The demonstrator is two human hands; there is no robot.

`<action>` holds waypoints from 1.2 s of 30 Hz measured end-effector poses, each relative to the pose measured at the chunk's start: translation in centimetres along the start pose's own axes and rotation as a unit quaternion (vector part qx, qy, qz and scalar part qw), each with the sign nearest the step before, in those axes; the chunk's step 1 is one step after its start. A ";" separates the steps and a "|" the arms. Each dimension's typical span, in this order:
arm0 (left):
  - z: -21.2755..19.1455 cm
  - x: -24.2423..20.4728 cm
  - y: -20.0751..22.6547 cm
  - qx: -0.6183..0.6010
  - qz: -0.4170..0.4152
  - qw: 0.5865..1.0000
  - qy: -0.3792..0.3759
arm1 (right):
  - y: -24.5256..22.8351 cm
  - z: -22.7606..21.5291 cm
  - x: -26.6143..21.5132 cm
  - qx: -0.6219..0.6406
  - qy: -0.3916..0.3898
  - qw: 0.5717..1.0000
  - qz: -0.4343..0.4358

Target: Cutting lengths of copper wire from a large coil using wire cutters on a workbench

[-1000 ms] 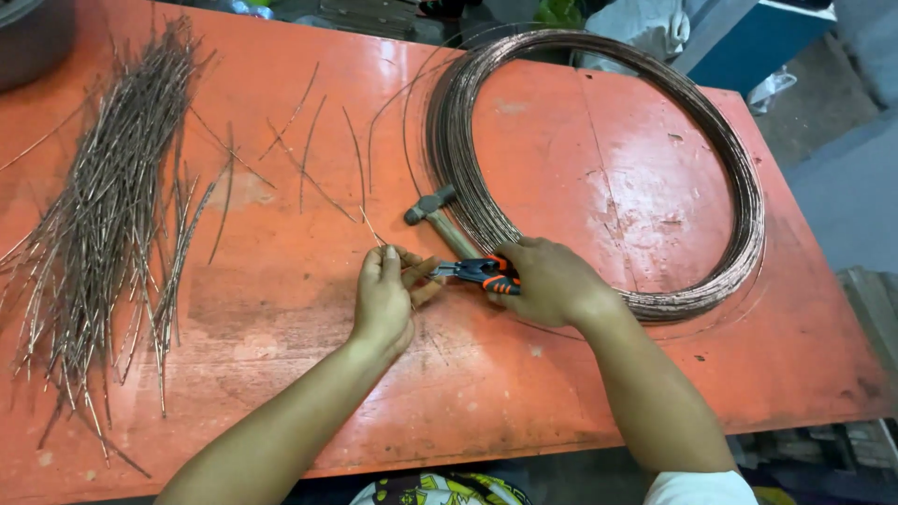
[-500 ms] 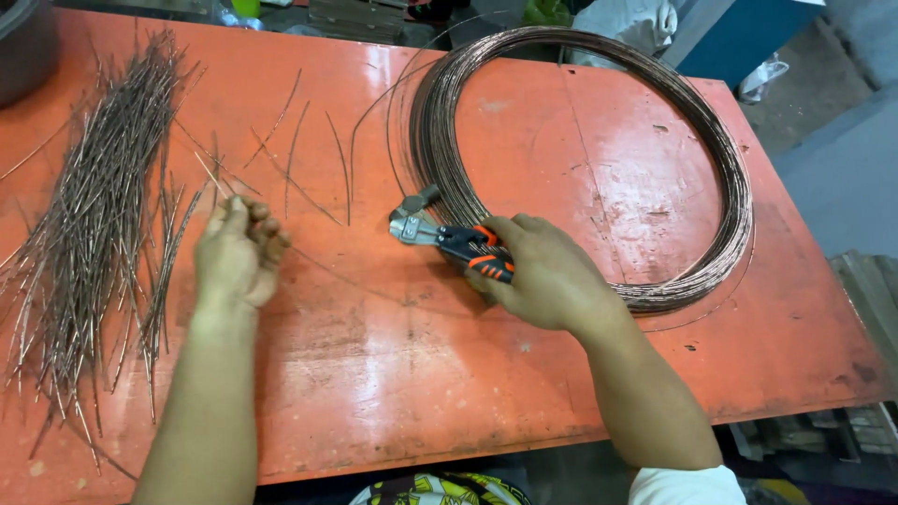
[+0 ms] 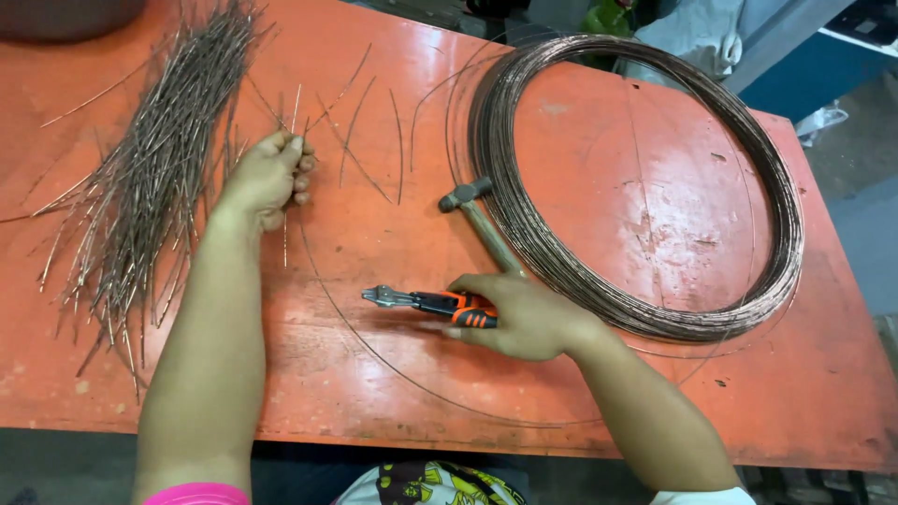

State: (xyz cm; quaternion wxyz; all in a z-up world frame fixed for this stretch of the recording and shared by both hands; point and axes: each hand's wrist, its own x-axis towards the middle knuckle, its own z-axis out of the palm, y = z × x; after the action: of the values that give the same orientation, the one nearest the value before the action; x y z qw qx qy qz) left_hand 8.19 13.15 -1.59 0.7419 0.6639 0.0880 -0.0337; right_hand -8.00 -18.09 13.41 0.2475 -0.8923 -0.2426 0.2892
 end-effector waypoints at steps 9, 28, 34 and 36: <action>-4.9 2.0 -0.6 -0.144 -0.011 0.984 0.109 | 1.6 1.6 1.6 0.049 -0.167 0.979 -0.108; -0.4 0.1 0.3 -0.165 0.007 0.983 0.083 | 0.2 1.8 1.3 0.056 -0.116 0.991 -0.040; -0.8 0.5 -0.4 -0.166 0.021 0.982 0.091 | -0.3 3.4 3.0 0.034 -0.119 0.991 -0.041; -1.4 1.2 -0.6 -0.199 0.036 0.972 0.119 | -0.9 3.6 3.5 0.076 -0.086 0.993 -0.018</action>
State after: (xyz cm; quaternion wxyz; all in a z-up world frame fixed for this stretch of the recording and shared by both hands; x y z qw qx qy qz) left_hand 9.14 14.56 -2.50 0.8443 0.5045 0.1563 0.0906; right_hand -8.03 -14.34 9.99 0.2975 -0.8383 -0.2565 0.3781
